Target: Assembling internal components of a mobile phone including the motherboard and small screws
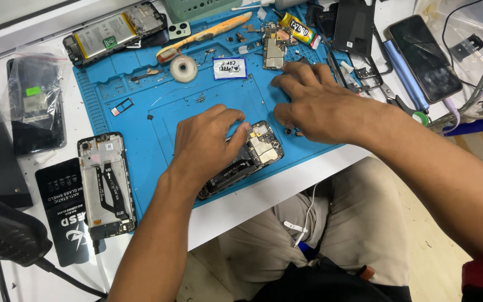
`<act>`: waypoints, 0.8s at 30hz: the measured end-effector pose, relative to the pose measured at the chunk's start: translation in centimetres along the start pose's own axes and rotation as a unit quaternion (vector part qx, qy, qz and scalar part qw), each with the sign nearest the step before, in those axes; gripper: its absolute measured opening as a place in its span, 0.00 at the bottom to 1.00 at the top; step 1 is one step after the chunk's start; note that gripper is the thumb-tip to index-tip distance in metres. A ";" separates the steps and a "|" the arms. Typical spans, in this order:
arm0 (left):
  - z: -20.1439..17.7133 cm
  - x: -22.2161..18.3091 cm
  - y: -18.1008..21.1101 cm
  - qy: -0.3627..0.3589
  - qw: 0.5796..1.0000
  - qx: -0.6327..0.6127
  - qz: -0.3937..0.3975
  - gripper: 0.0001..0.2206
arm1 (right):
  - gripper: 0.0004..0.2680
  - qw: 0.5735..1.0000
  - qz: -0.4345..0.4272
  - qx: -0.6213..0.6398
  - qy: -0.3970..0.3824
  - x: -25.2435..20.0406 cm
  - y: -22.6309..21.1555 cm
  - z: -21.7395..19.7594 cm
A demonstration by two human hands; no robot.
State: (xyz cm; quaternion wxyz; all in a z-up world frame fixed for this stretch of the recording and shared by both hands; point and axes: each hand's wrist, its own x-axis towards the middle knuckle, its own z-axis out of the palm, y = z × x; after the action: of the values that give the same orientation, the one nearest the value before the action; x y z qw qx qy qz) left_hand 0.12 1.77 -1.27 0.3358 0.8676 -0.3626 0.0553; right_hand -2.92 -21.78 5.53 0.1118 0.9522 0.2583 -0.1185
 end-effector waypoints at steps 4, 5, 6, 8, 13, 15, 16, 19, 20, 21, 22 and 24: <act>0.3 -0.1 -0.1 -0.005 1.000 0.003 -0.003 0.09 | 0.05 0.998 0.000 0.044 0.053 0.0 0.7 1.2; 0.5 -0.2 -0.2 -0.004 1.000 0.010 -0.003 0.09 | 0.04 0.992 -0.031 0.088 0.083 0.2 1.2 2.1; 0.7 -0.2 -0.3 -0.002 1.000 0.016 -0.004 0.09 | 0.06 0.983 -0.062 0.131 0.112 0.4 1.7 3.1; 0.8 -0.3 -0.3 -0.002 1.000 0.015 -0.004 0.09 | 0.04 0.979 -0.055 0.149 0.129 0.3 0.9 3.3; 1.0 -0.3 -0.3 -0.016 1.000 0.014 -0.010 0.10 | 0.04 0.968 -0.004 0.204 0.148 0.4 -0.7 3.9; 1.0 -0.3 -0.3 -0.016 1.000 0.013 0.000 0.10 | 0.05 0.962 0.016 0.220 0.162 0.4 -1.0 4.0; 0.9 -0.2 -0.4 -0.016 1.000 0.013 0.000 0.10 | 0.05 0.962 0.016 0.220 0.162 0.5 -1.1 4.1; 0.6 -0.1 -0.3 -0.029 0.999 -0.011 0.003 0.09 | 0.05 0.971 0.058 0.189 0.139 0.5 -1.3 4.1; 0.5 0.0 -0.2 -0.031 0.999 -0.012 0.002 0.09 | 0.05 0.968 0.065 0.197 0.139 0.5 -1.4 3.9; 0.4 0.0 -0.2 -0.032 0.999 -0.012 0.001 0.09 | 0.05 0.966 0.072 0.205 0.140 0.4 -1.5 3.7; 0.5 -0.1 -0.2 -0.032 0.999 -0.013 0.001 0.09 | 0.05 0.966 0.072 0.205 0.140 0.4 -1.6 3.6; 0.7 -0.1 -0.3 -0.025 0.999 -0.024 0.017 0.08 | 0.05 0.957 0.071 0.232 0.161 0.2 -1.8 3.4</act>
State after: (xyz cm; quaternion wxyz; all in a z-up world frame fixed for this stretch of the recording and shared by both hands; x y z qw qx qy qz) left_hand 0.15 1.52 -1.93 0.3465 0.8543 -0.3862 0.0308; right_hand -4.24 -21.04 1.97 -0.1472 0.9743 0.1699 -0.0116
